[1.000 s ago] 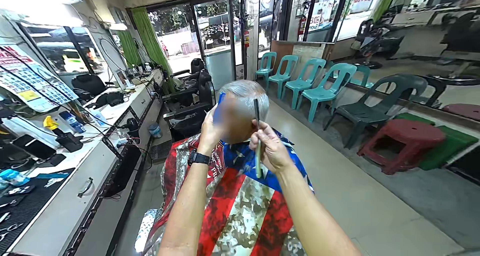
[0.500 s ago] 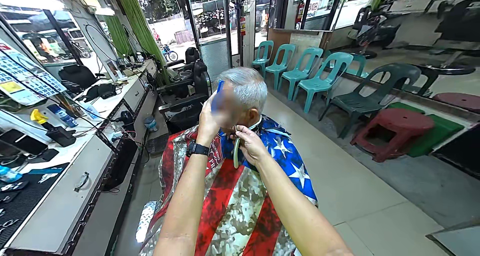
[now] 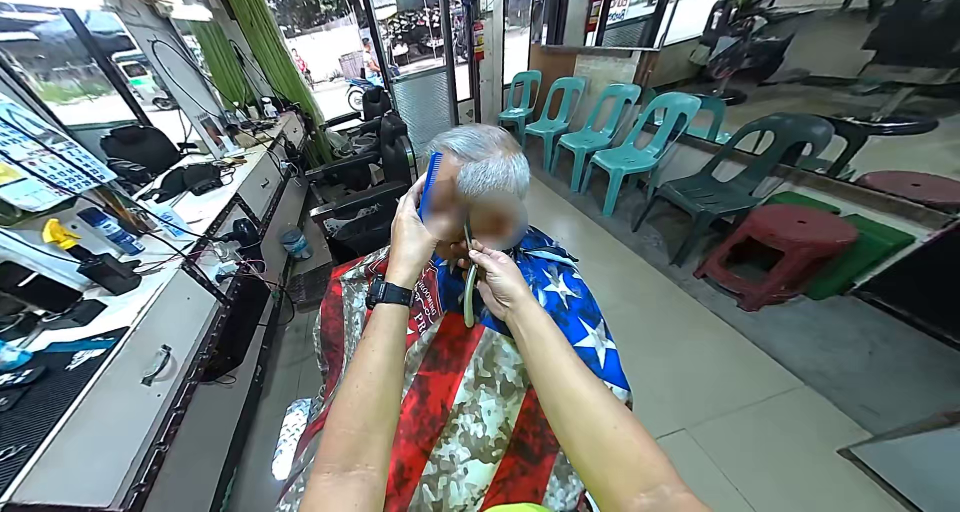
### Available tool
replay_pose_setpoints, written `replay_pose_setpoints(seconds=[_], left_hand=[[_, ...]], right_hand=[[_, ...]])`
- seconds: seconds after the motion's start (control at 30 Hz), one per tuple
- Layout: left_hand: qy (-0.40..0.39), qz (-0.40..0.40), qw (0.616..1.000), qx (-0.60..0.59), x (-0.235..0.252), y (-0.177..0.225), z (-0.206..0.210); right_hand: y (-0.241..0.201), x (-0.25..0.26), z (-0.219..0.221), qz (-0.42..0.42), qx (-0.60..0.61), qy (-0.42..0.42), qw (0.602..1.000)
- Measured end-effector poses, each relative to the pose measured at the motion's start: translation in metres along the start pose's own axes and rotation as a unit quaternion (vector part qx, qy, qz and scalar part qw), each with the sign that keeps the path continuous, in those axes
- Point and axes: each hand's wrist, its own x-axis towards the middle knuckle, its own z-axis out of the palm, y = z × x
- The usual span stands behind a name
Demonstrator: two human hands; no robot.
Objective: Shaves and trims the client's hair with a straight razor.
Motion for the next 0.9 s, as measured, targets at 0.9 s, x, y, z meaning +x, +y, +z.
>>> replay_pose_setpoints(seconds=[0.9], left_hand=[[0.001, 0.004, 1.0, -0.004, 0.001, -0.0014, 0.0008]], right_hand=[[0.0022, 0.0017, -0.0032, -0.003, 0.029, 0.002, 1.0]])
